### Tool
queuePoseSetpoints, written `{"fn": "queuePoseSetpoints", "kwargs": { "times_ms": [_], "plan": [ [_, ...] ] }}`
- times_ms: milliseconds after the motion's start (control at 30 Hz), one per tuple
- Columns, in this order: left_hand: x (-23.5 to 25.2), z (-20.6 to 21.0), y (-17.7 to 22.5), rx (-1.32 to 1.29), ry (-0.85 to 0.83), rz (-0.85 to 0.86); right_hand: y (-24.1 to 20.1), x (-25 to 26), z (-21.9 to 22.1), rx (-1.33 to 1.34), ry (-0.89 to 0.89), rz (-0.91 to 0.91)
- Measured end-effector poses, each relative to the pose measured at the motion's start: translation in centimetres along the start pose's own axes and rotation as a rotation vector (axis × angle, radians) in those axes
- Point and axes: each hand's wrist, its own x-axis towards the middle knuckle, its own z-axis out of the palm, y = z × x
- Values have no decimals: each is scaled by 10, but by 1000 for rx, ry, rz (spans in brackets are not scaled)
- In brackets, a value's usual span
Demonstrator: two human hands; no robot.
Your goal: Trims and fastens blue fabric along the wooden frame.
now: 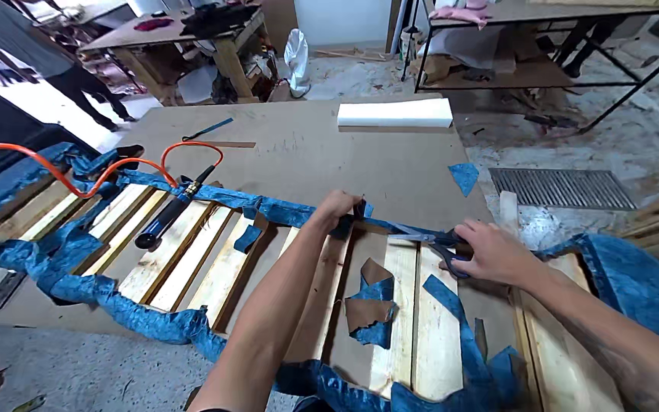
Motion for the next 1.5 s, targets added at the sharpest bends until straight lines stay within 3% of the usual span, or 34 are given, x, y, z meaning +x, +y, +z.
{"fn": "queuePoseSetpoints", "kwargs": {
  "times_ms": [233, 267, 367, 500, 600, 800, 933, 1100, 1167, 1267, 1333, 1367, 1400, 1500],
  "plan": [
    [-60, -31, 10, -509, -85, 356, -66, 51, 11, -81, 54, -16],
    [-66, -31, 7, -435, -33, 378, -67, 58, 12, -110, 60, -18],
    [-79, -28, -15, 115, 227, 384, -59, 61, 14, -135, 46, -5],
    [-90, 11, -58, 563, 222, 304, -61, 53, 12, -140, 62, 8],
    [-89, 32, -68, 657, 223, 304, -75, 58, 12, -166, 56, 45],
    [-107, 41, -70, 212, 250, 704, -82, 68, 25, -138, 84, 46],
    [-116, 65, -59, 107, 127, 603, -83, 76, 36, -124, 106, 58],
    [-121, 71, -58, 75, 176, 563, -72, 71, 38, -72, 73, 0],
    [-126, 70, -56, 127, 90, 607, -66, 69, 40, -42, 39, -44],
    [-150, 77, -52, 419, -305, 696, -65, 64, 39, 20, 5, -63],
    [-164, 74, -51, 650, -553, 611, -62, 60, 32, 63, 49, -77],
    [-167, 67, -53, 686, -570, 544, -59, 58, 26, 92, 75, -72],
    [-169, 56, -56, 650, -468, 480, -55, 56, 21, 108, 89, -43],
    [-147, 22, -71, 531, 156, 353, -47, 48, 12, 74, 91, 82]
  ]
}}
